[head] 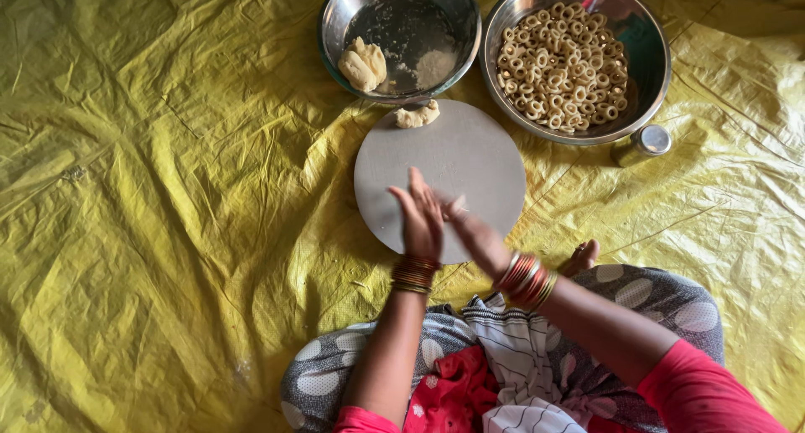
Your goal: The person sits on a yellow tarp and shapes small pieces of dough into ring-shaped snacks. They roll the dough into thin ropes on a round board, then coil and join the ends to form rings, placing the finished pieces into a metal bowl.
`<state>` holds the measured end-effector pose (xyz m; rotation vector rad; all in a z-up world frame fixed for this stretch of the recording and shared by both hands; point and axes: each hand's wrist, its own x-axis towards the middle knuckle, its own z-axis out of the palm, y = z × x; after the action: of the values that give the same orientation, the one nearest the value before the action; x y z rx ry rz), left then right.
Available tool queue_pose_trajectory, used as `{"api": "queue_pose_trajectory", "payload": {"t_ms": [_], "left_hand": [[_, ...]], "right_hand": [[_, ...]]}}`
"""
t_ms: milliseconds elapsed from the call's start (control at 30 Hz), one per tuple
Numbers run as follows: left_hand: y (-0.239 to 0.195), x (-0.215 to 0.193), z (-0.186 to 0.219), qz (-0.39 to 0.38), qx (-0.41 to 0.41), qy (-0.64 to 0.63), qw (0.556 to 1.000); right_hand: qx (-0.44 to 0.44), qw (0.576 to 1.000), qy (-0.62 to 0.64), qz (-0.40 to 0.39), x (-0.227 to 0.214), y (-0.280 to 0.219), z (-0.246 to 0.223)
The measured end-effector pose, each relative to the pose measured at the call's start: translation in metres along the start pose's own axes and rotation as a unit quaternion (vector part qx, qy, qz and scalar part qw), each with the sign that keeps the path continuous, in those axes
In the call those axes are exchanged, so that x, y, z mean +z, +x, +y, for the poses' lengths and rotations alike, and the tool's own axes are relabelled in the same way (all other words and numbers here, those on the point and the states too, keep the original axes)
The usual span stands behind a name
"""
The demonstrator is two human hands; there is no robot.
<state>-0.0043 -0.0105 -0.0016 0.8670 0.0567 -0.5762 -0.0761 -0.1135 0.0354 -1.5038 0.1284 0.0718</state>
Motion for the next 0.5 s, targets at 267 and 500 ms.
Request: {"api": "queue_pose_trajectory", "payload": {"t_ms": [267,500], "left_hand": [[-0.039,0.030,-0.022,-0.151,-0.022,-0.137,0.979],[-0.048,0.044,0.013,-0.184,-0.011,0.065,0.981]], "right_hand": [[-0.128,0.924,-0.342,0.111,0.002,0.000,-0.007],[-0.026,0.849,-0.486,0.208,-0.070,0.042,0.025]]}}
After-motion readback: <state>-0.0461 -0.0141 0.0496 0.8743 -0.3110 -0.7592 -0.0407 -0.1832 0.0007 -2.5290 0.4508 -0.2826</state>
